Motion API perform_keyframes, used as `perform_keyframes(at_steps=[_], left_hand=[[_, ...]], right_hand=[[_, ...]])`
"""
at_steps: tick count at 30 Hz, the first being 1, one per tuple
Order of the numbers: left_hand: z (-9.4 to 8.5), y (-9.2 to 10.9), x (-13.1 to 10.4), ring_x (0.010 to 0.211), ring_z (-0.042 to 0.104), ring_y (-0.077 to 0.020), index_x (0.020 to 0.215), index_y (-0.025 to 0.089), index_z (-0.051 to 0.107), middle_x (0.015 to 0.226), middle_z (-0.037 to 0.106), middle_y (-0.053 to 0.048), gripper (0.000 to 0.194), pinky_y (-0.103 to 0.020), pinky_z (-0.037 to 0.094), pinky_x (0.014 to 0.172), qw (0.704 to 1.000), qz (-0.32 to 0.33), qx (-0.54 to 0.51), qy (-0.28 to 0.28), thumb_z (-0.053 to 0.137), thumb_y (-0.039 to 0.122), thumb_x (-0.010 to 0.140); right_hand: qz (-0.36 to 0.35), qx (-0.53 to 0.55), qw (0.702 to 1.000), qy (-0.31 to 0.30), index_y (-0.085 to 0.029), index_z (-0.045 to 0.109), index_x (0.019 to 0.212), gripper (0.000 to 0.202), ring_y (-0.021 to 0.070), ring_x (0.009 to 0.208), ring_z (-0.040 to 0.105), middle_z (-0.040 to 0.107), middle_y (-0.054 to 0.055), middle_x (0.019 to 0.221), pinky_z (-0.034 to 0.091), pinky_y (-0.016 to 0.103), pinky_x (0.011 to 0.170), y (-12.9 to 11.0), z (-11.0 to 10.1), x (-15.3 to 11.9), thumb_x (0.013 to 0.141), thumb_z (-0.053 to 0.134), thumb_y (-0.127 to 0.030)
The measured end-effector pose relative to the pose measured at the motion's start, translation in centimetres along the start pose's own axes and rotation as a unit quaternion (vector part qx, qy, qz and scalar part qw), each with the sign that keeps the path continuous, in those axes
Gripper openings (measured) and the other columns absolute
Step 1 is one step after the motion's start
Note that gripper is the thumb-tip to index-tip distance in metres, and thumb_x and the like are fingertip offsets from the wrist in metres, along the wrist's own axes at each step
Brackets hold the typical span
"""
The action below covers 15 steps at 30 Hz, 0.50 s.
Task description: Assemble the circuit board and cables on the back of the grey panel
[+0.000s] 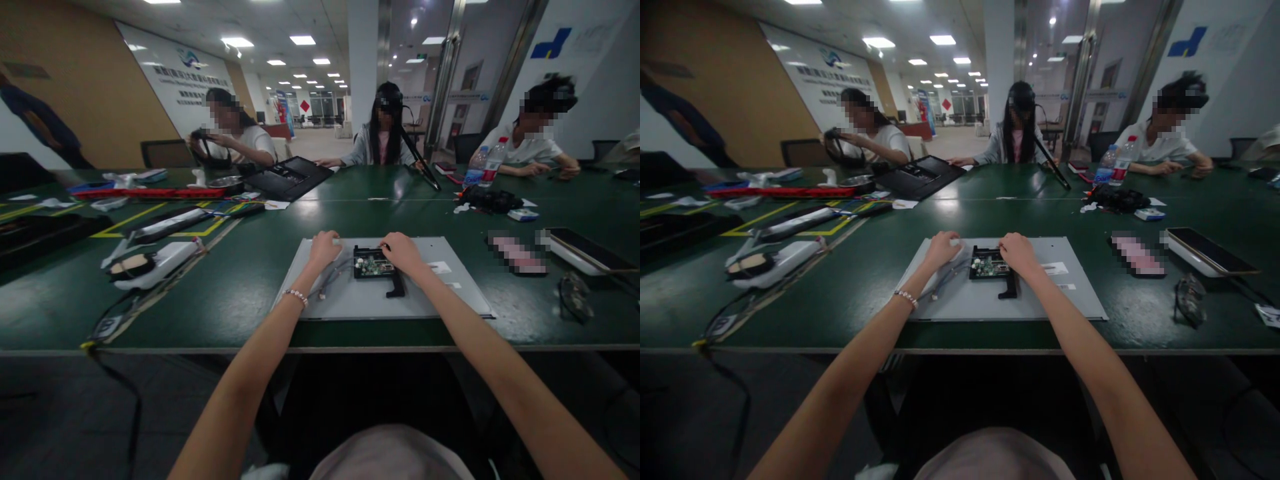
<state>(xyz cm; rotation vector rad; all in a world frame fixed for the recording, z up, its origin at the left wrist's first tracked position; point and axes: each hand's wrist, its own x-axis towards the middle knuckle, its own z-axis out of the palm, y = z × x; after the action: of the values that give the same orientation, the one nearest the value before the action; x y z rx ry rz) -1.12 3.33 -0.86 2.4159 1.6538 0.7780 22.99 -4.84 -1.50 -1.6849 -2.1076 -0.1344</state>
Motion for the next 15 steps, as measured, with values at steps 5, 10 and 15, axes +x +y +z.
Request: perform_keyframes(at_steps=[5, 10, 15], left_hand=[[-0.4, 1.5, -0.3, 0.125, 0.052, -0.0275, 0.127, 0.017, 0.063, 0.130, 0.061, -0.012, 0.044, -0.041, 0.036, 0.111, 0.976, 0.205, -0.066, -0.045, 0.058, 0.038, 0.089], [-0.4, 2.5, -1.2, 0.132, 0.048, -0.0285, 0.137, 0.015, 0.056, 0.140, 0.056, -0.016, 0.062, -0.039, 0.033, 0.113, 0.937, 0.289, -0.073, -0.184, 0.059, 0.054, 0.088], [-0.3, 2.3, -1.3, 0.126, 0.054, -0.0288, 0.139, 0.012, 0.054, 0.138, 0.058, -0.017, 0.066, -0.037, 0.038, 0.109, 0.939, 0.269, -0.050, -0.209, 0.055, 0.057, 0.090]], right_hand=[[0.005, 0.028, 1.000, -0.008, -0.015, 0.076, 0.099, 0.023, 0.0249, 0.106, 0.064, 0.072, 0.013, 0.108, 0.047, 0.034, 0.096, 0.3, 0.6, 0.3, 0.093, 0.054, -0.014], [0.017, 0.052, 0.998, -0.027, -0.015, 0.077, 0.102, 0.023, 0.0233, 0.107, 0.065, 0.073, 0.012, 0.109, 0.046, 0.031, 0.097, 0.8, 1.1, 0.6, 0.092, 0.056, -0.015], [0.026, 0.076, 0.996, -0.027, -0.017, 0.077, 0.104, 0.023, 0.0225, 0.106, 0.067, 0.075, 0.010, 0.109, 0.047, 0.029, 0.096, 1.1, 1.4, 0.6, 0.092, 0.058, -0.019]])
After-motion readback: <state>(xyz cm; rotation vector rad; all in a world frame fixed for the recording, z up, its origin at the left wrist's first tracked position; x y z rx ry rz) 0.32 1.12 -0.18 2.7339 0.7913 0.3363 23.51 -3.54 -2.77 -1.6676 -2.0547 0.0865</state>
